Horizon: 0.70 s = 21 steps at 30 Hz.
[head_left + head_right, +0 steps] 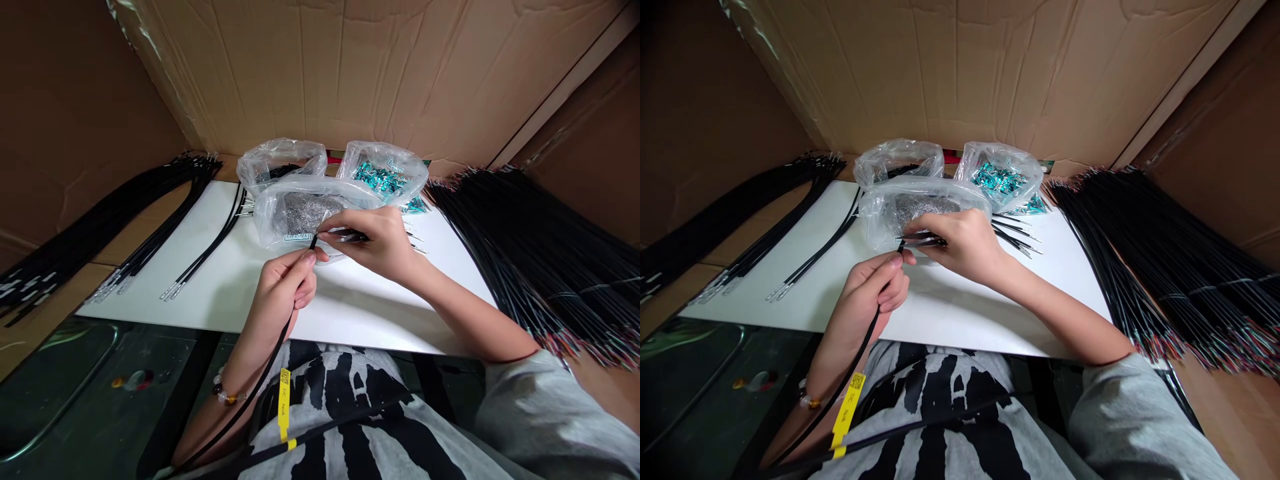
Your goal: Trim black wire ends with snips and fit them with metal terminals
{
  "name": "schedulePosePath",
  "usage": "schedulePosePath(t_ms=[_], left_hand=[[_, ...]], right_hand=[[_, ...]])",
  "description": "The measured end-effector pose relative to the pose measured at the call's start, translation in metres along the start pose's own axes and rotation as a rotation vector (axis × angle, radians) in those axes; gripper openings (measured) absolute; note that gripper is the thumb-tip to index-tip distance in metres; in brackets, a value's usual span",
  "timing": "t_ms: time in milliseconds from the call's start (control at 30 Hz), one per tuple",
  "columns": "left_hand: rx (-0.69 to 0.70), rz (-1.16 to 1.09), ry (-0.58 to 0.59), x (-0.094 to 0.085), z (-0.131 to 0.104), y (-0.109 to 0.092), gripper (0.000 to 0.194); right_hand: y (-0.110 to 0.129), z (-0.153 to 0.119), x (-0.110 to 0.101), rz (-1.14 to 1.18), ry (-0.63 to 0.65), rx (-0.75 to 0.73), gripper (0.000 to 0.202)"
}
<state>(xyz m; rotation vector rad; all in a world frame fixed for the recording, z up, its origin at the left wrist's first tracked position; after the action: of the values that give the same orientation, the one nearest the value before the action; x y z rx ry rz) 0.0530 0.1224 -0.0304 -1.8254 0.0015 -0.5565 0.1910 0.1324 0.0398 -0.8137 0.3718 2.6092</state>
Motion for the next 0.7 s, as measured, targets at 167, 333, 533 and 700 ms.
schedulePosePath(t_ms=[167,333,533,700], left_hand=[[-0.063,-0.135,-0.056,-0.004,0.015,0.010,0.017],[-0.121,-0.234,-0.094,-0.012,0.045,0.021,0.020],[-0.246,-0.344,-0.105,-0.022,0.063,0.027,0.022],[-0.319,-0.404,-0.062,-0.022,0.063,0.028,0.031]], right_hand=[[-0.012,-0.007,0.016,-0.156,0.108,0.019,0.016],[-0.025,-0.013,0.030,-0.184,0.219,0.112,0.020],[-0.031,-0.007,0.014,-0.089,0.108,0.172,0.017],[-0.066,-0.010,0.009,-0.106,0.218,0.409,0.035]])
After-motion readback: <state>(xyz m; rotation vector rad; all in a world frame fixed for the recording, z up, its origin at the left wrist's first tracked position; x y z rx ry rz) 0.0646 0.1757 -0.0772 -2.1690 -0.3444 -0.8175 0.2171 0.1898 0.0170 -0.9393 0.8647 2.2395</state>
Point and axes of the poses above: each hand's wrist, its own z-axis towards the middle knuckle, its own x-axis out of the palm, y = z × x, the point moved 7 cm from there along z, towards the middle knuckle, and after that the axes turned 13 degrees about -x, right-handed, at the moved point
